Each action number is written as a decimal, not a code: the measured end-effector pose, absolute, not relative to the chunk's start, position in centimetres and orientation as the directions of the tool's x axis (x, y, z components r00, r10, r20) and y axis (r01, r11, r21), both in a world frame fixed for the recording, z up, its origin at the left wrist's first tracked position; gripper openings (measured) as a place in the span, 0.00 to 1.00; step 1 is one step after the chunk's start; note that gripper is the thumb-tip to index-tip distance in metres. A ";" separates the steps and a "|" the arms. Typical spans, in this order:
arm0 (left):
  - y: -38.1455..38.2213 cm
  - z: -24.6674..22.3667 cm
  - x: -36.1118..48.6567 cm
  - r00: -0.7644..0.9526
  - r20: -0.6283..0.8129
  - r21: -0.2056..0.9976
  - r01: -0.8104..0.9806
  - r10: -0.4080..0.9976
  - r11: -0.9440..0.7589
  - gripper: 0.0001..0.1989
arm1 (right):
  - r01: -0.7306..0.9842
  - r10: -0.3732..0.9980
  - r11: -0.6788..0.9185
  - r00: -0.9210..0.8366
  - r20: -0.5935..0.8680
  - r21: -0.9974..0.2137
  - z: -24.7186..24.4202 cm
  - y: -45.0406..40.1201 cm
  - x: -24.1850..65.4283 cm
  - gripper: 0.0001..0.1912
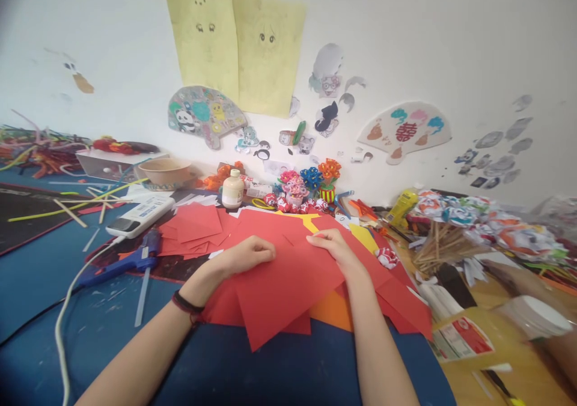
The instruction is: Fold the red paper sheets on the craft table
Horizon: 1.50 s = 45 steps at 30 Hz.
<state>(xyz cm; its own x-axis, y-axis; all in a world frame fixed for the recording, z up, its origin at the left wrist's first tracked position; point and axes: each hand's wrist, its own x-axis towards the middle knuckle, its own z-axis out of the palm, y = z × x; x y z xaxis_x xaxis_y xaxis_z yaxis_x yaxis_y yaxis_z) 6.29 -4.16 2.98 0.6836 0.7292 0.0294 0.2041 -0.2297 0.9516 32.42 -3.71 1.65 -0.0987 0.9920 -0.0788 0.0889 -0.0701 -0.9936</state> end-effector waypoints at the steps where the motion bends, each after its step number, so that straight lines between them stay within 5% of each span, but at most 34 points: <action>1: -4.1 3.1 6.1 0.686 0.038 0.952 0.196 0.726 -0.235 0.13 | 0.067 0.994 -0.084 -0.070 -0.089 -0.994 1.6 -3.7 33.0 0.14; 24: -3.1 4.4 3.1 0.534 0.112 0.965 0.144 0.838 -0.221 0.11 | -0.084 0.972 -0.136 0.184 -0.150 -0.987 1.0 -2.9 35.3 0.16; 36: -1.7 2.5 4.0 0.022 0.244 0.708 0.679 0.969 -0.194 0.14 | 0.074 0.995 0.018 0.095 0.025 -0.997 -0.4 -2.2 33.1 0.20; 45: -2.0 2.7 3.9 0.085 0.284 0.489 0.844 0.955 -0.220 0.11 | 0.297 0.929 -0.001 -0.354 -0.111 -0.955 1.5 -4.3 31.2 0.16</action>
<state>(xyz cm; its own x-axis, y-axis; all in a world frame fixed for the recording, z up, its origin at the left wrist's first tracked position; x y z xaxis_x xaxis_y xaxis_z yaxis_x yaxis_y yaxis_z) 3.85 -2.05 2.69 0.0848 0.9551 0.2838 0.8439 -0.2203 0.4892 31.19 -4.26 1.48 -0.3541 0.9286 -0.1110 0.2972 -0.0008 -0.9548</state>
